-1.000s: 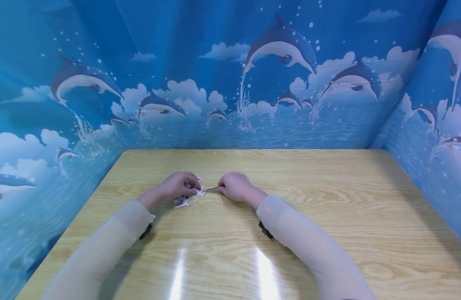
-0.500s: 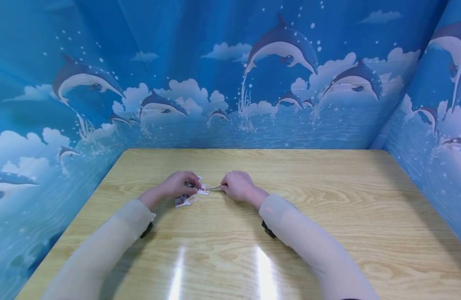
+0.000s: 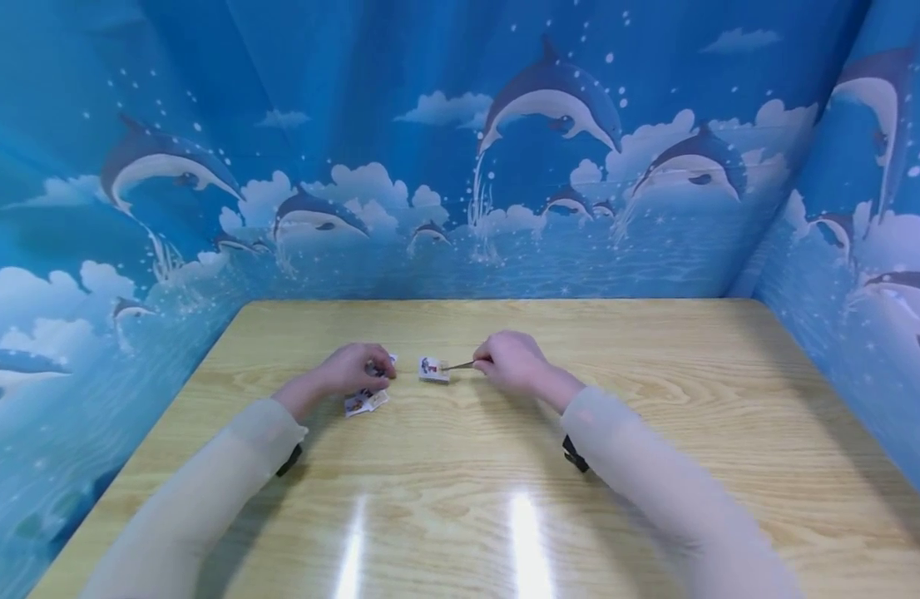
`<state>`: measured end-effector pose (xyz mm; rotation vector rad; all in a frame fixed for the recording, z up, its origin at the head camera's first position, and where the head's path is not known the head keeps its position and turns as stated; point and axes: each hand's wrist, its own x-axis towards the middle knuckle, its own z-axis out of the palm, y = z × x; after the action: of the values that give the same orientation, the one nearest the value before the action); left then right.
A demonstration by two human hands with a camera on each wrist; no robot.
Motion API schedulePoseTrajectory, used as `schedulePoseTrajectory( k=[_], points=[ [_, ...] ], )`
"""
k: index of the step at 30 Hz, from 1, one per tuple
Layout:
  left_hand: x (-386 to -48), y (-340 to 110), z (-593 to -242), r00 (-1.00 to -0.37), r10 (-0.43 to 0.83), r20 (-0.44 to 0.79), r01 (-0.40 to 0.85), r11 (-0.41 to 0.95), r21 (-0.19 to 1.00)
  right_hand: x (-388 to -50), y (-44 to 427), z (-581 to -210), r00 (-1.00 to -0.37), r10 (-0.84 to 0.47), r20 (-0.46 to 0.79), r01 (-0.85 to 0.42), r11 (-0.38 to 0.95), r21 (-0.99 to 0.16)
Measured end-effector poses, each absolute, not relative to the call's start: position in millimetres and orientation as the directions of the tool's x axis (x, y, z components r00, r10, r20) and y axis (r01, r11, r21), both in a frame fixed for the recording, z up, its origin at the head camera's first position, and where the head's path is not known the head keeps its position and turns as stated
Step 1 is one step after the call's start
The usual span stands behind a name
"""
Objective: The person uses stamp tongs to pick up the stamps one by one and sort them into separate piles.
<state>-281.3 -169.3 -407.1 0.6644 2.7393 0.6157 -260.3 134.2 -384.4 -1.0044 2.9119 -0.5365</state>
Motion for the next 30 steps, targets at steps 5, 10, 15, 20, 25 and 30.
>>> schedulePoseTrajectory(
  k=[5,10,15,20,25,30],
  points=[
    [-278,-162,-402,-0.851,0.508,-0.132,0.42,0.81,0.409,-252,151,-375,-0.75,-0.651,0.119,-0.648,0.686,-0.332],
    [-267,-148,-396,-0.813,0.582,-0.009,0.512,0.722,0.465,-242,161,-374,-0.708,-0.698,0.104,-0.687,0.649,-0.328],
    [-254,-126,-394,-0.74,0.67,0.06,0.594,0.609,0.526,-237,164,-381,-0.669,-0.738,0.081,-0.721,0.62,-0.308],
    [-251,-111,-400,-0.693,0.72,0.035,0.645,0.598,0.476,-237,161,-388,-0.664,-0.746,0.061,-0.725,0.621,-0.297],
    [-255,-106,-405,-0.678,0.735,0.0,0.668,0.615,0.419,-239,159,-389,-0.684,-0.728,0.034,-0.701,0.645,-0.305],
    [-258,-102,-408,-0.663,0.748,-0.024,0.683,0.618,0.39,-243,158,-391,-0.687,-0.726,0.03,-0.701,0.65,-0.293]
  ],
)
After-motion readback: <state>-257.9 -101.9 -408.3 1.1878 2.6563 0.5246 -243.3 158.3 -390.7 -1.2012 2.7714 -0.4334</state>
